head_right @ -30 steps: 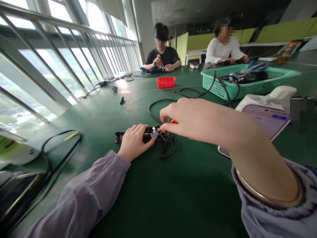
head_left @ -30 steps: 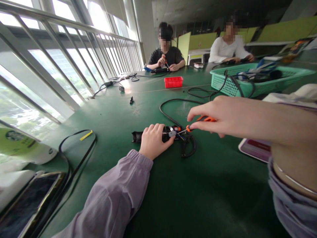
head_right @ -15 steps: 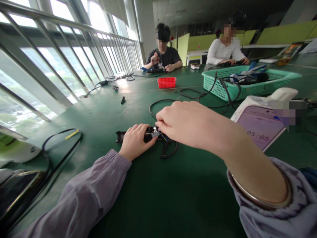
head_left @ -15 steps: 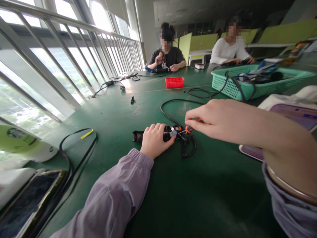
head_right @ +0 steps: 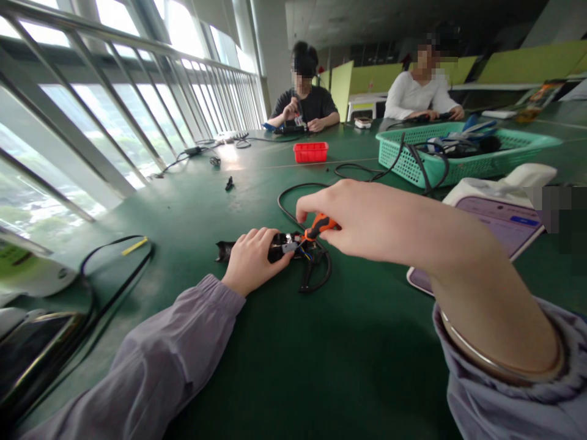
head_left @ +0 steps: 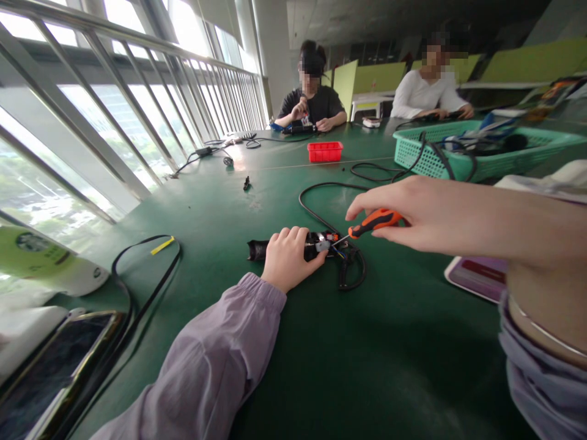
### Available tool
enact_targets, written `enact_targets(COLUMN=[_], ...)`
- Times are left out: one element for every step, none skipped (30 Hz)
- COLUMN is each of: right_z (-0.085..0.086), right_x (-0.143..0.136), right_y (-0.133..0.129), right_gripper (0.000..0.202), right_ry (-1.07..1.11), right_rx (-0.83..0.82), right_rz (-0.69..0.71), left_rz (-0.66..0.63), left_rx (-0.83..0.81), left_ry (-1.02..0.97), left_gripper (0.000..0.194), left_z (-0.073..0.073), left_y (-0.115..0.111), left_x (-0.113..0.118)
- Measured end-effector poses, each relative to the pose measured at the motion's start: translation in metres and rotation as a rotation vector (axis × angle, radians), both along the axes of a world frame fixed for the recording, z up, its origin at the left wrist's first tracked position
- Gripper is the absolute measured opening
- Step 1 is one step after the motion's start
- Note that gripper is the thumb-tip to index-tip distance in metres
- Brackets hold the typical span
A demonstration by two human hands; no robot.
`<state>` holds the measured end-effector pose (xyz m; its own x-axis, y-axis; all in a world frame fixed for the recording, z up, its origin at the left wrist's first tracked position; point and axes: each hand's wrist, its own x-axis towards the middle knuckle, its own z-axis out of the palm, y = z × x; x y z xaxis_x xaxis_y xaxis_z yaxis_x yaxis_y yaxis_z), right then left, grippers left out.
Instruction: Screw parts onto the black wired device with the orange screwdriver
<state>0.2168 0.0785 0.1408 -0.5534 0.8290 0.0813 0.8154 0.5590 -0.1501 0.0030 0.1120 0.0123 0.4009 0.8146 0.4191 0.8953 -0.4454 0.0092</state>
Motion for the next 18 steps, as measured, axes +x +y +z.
enact_targets(right_z=[0.001,0.002,0.003,0.004,0.005,0.005,0.006,0.005,0.004,0.003,0.001,-0.002,-0.004,-0.006,-0.007,-0.007,-0.007,-0.006], right_x=[-0.002,-0.004,-0.007,-0.011,-0.014,-0.017,-0.018,-0.019,-0.017,-0.015,-0.011,-0.006,-0.001,0.003,0.007,0.010,0.012,0.012], right_y=[0.000,0.000,0.000,-0.001,-0.003,-0.004,-0.006,-0.007,-0.008,-0.009,-0.009,-0.008,-0.007,-0.005,-0.002,0.000,0.003,0.004], right_gripper=[0.026,0.026,0.029,0.034,0.039,0.041,0.040,0.038,0.035,0.032,0.031,0.031,0.031,0.031,0.033,0.034,0.033,0.032], right_ry=[-0.007,-0.019,-0.029,-0.028,-0.022,-0.017,-0.014,-0.013,-0.016,-0.022,-0.031,-0.041,-0.054,-0.062,-0.064,-0.068,-0.074,-0.076], right_rx=[-0.025,-0.059,-0.088,-0.097,-0.088,-0.076,-0.063,-0.059,-0.065,-0.073,-0.074,-0.069,-0.043,-0.004,0.021,0.040,0.049,0.041], right_rz=[-0.025,-0.049,-0.068,-0.086,-0.100,-0.106,-0.110,-0.110,-0.105,-0.103,-0.100,-0.094,-0.099,-0.095,-0.082,-0.086,-0.092,-0.097], left_rz=[0.003,0.005,0.006,0.005,0.005,0.004,0.004,0.004,0.003,0.003,0.002,0.001,0.001,0.001,0.003,0.005,0.006,0.006], left_rx=[-0.002,-0.003,-0.003,-0.001,0.002,0.005,0.008,0.010,0.010,0.009,0.008,0.007,0.005,0.004,0.002,0.001,0.000,-0.001], left_ry=[0.000,0.001,0.002,0.003,0.004,0.004,0.004,0.004,0.005,0.004,0.005,0.004,0.003,0.001,-0.001,-0.004,-0.007,-0.009], left_gripper=[0.039,0.039,0.038,0.039,0.039,0.039,0.039,0.039,0.039,0.039,0.039,0.039,0.039,0.039,0.039,0.038,0.038,0.039], left_z=[0.000,0.000,0.000,0.000,0.000,-0.001,-0.001,-0.002,-0.002,-0.002,-0.002,-0.001,-0.001,-0.001,0.000,0.000,0.000,0.000], left_y=[0.000,0.000,0.000,0.000,0.000,0.000,0.001,0.001,0.001,0.001,0.001,0.000,0.000,0.000,0.000,0.000,0.000,0.000], left_x=[0.000,0.000,0.000,0.000,0.000,0.000,0.000,0.000,-0.001,-0.001,-0.001,-0.001,-0.001,-0.001,0.000,0.000,0.000,0.000])
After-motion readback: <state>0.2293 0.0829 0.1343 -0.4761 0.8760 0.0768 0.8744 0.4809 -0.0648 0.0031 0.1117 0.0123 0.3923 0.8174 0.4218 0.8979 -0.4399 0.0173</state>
